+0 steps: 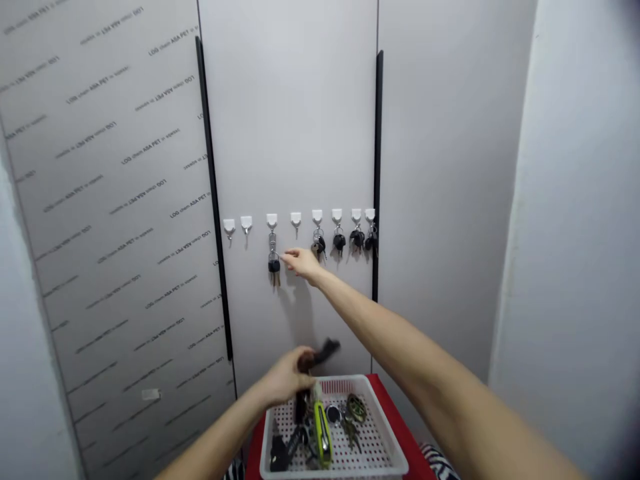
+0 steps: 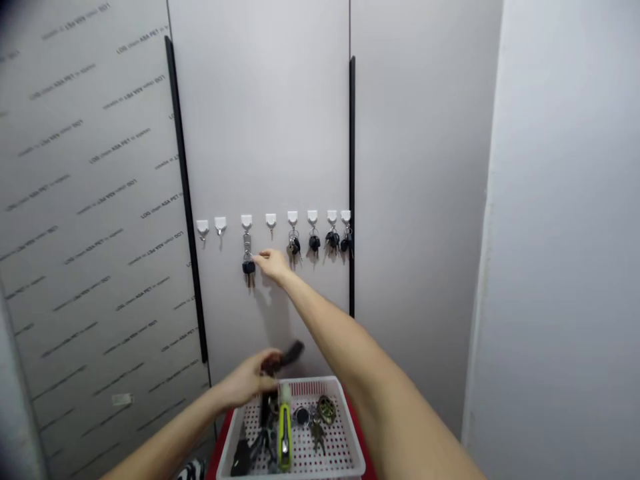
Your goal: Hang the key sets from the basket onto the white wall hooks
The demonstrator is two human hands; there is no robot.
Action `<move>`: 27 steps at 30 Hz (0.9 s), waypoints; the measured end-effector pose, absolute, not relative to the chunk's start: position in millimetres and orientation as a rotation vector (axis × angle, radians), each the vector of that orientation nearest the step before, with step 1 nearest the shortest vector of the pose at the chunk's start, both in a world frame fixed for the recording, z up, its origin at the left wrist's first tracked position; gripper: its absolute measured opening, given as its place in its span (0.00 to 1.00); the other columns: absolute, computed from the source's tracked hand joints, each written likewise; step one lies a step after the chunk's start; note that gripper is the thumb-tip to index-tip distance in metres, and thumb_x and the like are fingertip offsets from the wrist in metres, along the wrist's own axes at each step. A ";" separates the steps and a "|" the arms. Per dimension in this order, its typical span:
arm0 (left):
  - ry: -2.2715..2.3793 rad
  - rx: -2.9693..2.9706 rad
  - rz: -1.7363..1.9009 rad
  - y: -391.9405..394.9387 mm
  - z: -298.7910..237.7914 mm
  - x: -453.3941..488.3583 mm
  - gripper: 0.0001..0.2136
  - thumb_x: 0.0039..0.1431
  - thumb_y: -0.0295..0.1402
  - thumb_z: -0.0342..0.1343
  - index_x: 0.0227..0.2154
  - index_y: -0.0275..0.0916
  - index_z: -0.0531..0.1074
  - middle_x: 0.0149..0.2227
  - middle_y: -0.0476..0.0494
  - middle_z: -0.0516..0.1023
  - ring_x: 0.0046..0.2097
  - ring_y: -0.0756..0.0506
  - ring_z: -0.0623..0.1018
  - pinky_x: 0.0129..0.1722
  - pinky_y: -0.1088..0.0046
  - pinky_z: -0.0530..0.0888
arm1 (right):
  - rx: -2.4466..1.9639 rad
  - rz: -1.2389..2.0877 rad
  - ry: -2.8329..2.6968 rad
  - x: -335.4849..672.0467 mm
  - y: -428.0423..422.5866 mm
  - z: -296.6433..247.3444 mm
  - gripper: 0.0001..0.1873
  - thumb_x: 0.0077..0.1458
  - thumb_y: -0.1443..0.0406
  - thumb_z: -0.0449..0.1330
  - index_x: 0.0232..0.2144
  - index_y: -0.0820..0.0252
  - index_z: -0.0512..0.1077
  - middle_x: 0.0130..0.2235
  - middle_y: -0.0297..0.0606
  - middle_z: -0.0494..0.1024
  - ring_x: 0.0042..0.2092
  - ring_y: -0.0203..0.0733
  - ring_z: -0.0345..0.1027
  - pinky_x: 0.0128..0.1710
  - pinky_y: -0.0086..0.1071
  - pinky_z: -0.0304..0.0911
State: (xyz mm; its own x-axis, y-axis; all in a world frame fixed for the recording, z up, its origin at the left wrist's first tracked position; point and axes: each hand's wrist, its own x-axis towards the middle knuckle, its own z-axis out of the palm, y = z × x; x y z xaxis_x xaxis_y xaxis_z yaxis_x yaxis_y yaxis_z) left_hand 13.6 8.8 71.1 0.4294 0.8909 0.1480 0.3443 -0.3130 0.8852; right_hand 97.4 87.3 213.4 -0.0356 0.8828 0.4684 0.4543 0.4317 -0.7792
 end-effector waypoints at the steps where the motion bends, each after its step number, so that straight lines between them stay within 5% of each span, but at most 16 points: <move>1: 1.091 1.883 0.758 11.3 62.4 12.4 0.24 0.30 0.23 0.53 0.37 0.36 0.62 0.31 0.47 0.67 0.32 0.52 0.66 0.30 0.79 0.63 | -1.226 0.455 -1.693 87.0 89.7 215.4 0.16 0.36 0.59 0.53 0.29 0.62 0.65 0.30 0.37 0.68 0.29 0.33 0.61 0.25 0.25 0.55; 5: 1.217 1.847 0.701 19.7 59.8 -4.8 0.24 0.33 0.26 0.52 0.40 0.34 0.58 0.36 0.43 0.65 0.32 0.51 0.66 0.31 0.78 0.63 | -1.450 0.199 -1.659 57.7 92.9 209.2 0.10 0.36 0.60 0.52 0.24 0.60 0.64 0.27 0.37 0.68 0.32 0.40 0.61 0.28 0.30 0.54; 15: 1.194 1.587 0.876 31.5 81.4 -27.4 0.14 0.40 0.26 0.47 0.34 0.32 0.59 0.25 0.49 0.64 0.24 0.55 0.65 0.23 0.81 0.60 | -1.083 0.153 -1.601 67.0 89.0 283.6 0.11 0.46 0.61 0.42 0.20 0.62 0.57 0.21 0.31 0.61 0.22 0.29 0.56 0.19 0.22 0.52; 21: 1.183 1.721 0.773 22.0 97.0 -31.4 0.15 0.38 0.31 0.49 0.34 0.34 0.61 0.28 0.46 0.67 0.27 0.54 0.67 0.23 0.80 0.60 | -1.265 0.469 -2.217 112.0 45.8 197.8 0.10 0.42 0.63 0.48 0.17 0.65 0.61 0.12 0.27 0.58 0.14 0.25 0.49 0.14 0.21 0.48; 24: 1.201 1.805 0.653 28.2 112.6 -25.4 0.15 0.38 0.32 0.49 0.33 0.32 0.62 0.25 0.47 0.68 0.27 0.52 0.68 0.23 0.79 0.60 | -1.328 0.411 -2.133 150.9 46.6 166.1 0.09 0.40 0.64 0.50 0.19 0.65 0.65 0.18 0.33 0.66 0.21 0.30 0.58 0.21 0.23 0.54; 27: 1.252 1.861 0.899 50.1 140.7 3.9 0.16 0.40 0.31 0.48 0.35 0.31 0.62 0.28 0.43 0.68 0.28 0.52 0.68 0.24 0.79 0.61 | -1.335 0.059 -1.517 184.7 67.9 179.8 0.13 0.41 0.63 0.49 0.30 0.64 0.65 0.32 0.39 0.69 0.33 0.34 0.61 0.32 0.26 0.55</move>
